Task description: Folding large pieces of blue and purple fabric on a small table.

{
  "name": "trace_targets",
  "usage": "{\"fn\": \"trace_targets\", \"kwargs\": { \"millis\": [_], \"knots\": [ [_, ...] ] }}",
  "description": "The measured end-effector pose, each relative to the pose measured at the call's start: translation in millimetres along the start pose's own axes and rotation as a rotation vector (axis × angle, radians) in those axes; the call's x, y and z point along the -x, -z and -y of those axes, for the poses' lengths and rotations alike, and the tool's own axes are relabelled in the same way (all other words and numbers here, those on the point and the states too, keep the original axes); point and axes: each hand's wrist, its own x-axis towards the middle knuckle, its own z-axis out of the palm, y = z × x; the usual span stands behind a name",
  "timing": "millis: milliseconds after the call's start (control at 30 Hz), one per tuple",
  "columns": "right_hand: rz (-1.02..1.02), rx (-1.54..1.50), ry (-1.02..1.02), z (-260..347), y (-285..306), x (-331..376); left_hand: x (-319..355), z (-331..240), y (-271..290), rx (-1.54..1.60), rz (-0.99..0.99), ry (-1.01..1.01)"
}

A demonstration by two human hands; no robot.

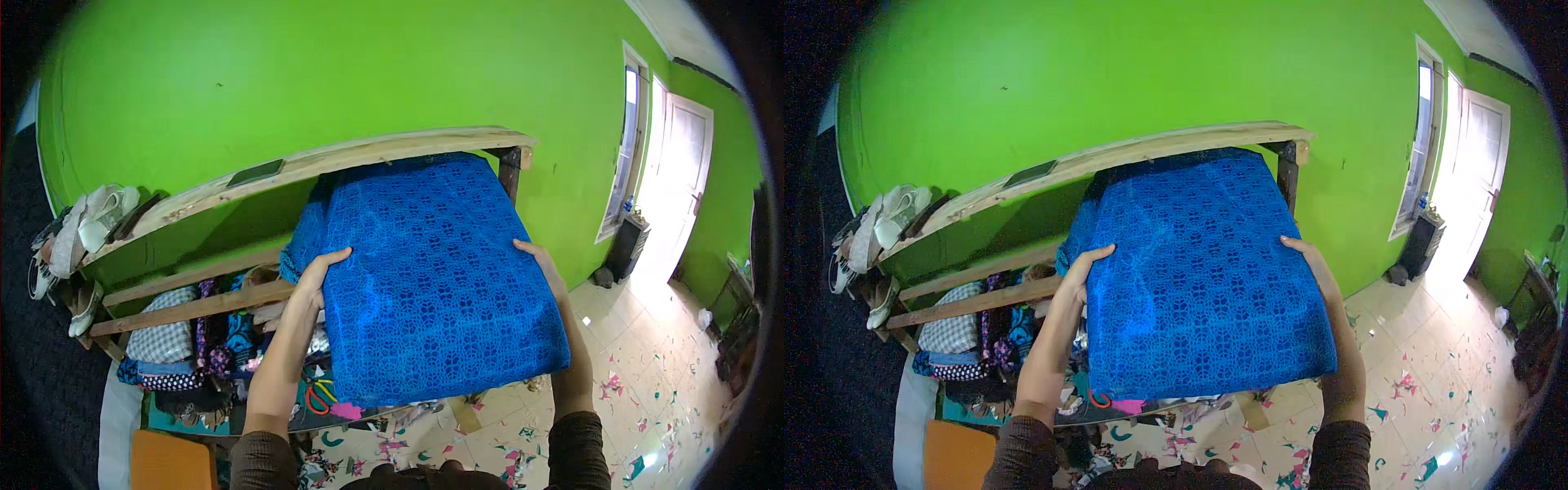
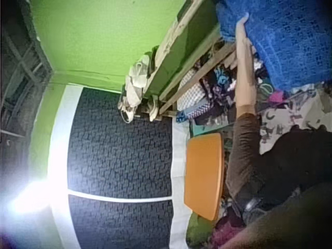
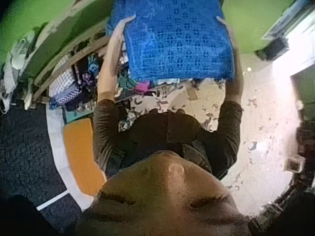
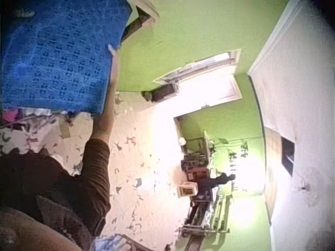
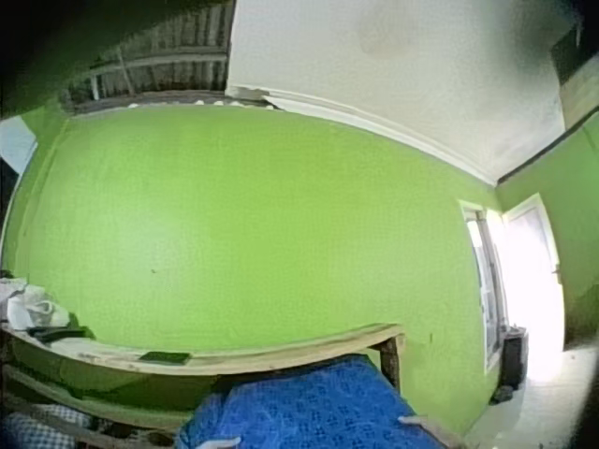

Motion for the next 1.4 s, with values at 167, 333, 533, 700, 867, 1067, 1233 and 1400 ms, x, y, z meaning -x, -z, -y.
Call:
{"fn": "trace_targets", "kwargs": {
  "millis": [167, 333, 533, 700, 867, 1067, 1233, 1400],
  "knots": [
    [-0.006, -0.086, 0.060, 29, 7, -15, -53, -1, -24, -0.011, -0.028, 0.028],
    [-0.010, -0.047, -0.053, 45, 88, -75, -97, 21, -58, -0.014, -0.084, 0.008],
    [-0.011, 0.188, -0.121, 39, 135, -146, -100, 39, -58, -0.078, -0.169, -0.103],
    [0.011, 0.232, -0.109, 28, 139, -158, -103, 34, -72, -0.346, -0.428, -0.219],
    [0.216, 0.081, -0.216, 34, 152, -201, -132, 7, -70, -0.616, -0.503, -0.304],
    [0.170, 0.124, -0.219, 35, 135, -153, -114, 28, -77, -0.949, -0.883, -0.415],
    [0.156, 0.169, -0.127, 20, 138, -114, -82, 55, -93, -1.243, -1.058, -0.549],
    [0.012, 0.056, 0.240, -15, 140, -109, -39, 74, -102, -1.234, -0.811, -0.522]
  ]
}}
